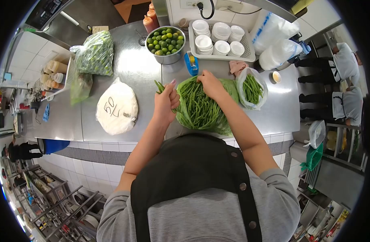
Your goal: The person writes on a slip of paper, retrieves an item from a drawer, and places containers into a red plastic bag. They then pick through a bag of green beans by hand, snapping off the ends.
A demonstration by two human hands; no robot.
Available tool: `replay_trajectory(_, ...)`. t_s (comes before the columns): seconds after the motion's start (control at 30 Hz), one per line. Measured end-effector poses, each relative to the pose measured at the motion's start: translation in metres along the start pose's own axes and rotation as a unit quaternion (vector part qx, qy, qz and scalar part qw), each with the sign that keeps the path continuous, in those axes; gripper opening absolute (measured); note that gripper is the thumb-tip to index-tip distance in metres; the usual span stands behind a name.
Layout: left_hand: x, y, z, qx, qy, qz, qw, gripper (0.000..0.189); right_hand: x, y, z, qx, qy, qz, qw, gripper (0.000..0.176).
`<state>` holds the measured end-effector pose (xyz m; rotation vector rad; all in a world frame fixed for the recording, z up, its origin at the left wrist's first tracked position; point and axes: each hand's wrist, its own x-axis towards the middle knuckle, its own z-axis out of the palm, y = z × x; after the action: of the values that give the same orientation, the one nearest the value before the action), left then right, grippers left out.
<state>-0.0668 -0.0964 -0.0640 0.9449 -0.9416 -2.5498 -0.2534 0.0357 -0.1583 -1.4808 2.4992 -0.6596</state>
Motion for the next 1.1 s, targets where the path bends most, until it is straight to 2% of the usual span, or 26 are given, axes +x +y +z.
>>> replay_trajectory(0.13,-0.003,0.001,0.004,-0.01,-0.001,0.013,1.0,0.039,0.007,-0.003,-0.007,-0.02,-0.053,0.028,0.998,0.009)
replay_trajectory(0.2,0.004,-0.004,0.0,-0.001,0.02,0.03,0.999,0.036,0.007,0.005,-0.002,0.023,-0.044,-0.013,0.999,0.006)
replay_trajectory(0.27,0.011,-0.005,-0.005,0.154,0.038,0.023,0.987,0.031,0.007,0.008,-0.011,0.067,-0.023,-0.043,0.997,0.003)
replay_trajectory(0.3,0.016,-0.009,-0.007,0.232,0.045,0.023,0.972,0.03,0.005,0.001,-0.018,0.094,-0.011,-0.053,0.994,0.003)
replay_trajectory(0.4,0.045,-0.042,-0.017,0.447,-0.001,0.189,0.874,0.023,-0.001,-0.02,-0.039,0.106,-0.001,-0.066,0.992,0.008)
replay_trajectory(0.5,0.05,-0.052,-0.004,0.555,-0.017,0.243,0.796,0.015,-0.008,-0.036,-0.055,0.089,0.011,-0.07,0.993,0.009)
replay_trajectory(0.53,0.057,-0.057,-0.005,0.578,-0.005,0.271,0.77,0.018,-0.009,-0.037,-0.055,0.091,0.029,-0.074,0.993,0.009)
replay_trajectory(0.6,0.065,-0.061,-0.003,0.582,-0.02,0.331,0.742,0.019,-0.011,-0.035,-0.055,0.095,0.062,-0.087,0.99,0.01)
replay_trajectory(0.63,0.067,-0.061,-0.002,0.583,-0.025,0.361,0.727,0.02,-0.012,-0.032,-0.059,0.123,0.045,-0.073,0.989,0.01)
replay_trajectory(0.7,0.065,-0.059,0.005,0.572,-0.039,0.372,0.73,0.02,-0.014,-0.028,-0.068,0.18,0.007,-0.052,0.982,0.011)
replay_trajectory(0.77,0.06,-0.055,0.011,0.548,-0.057,0.391,0.737,0.017,-0.019,-0.022,-0.075,0.242,0.011,-0.023,0.97,0.01)
replay_trajectory(0.87,0.053,-0.049,0.018,0.429,-0.069,0.304,0.848,0.015,-0.029,-0.008,-0.074,0.263,-0.02,0.031,0.964,0.011)
replay_trajectory(1.0,0.047,-0.033,0.018,0.295,0.011,0.194,0.935,0.013,-0.04,-0.005,-0.056,0.224,-0.106,0.058,0.967,0.02)
replay_trajectory(1.1,0.039,-0.023,0.021,0.229,0.007,0.189,0.955,0.013,-0.049,-0.02,-0.061,0.232,-0.001,-0.033,0.972,0.027)
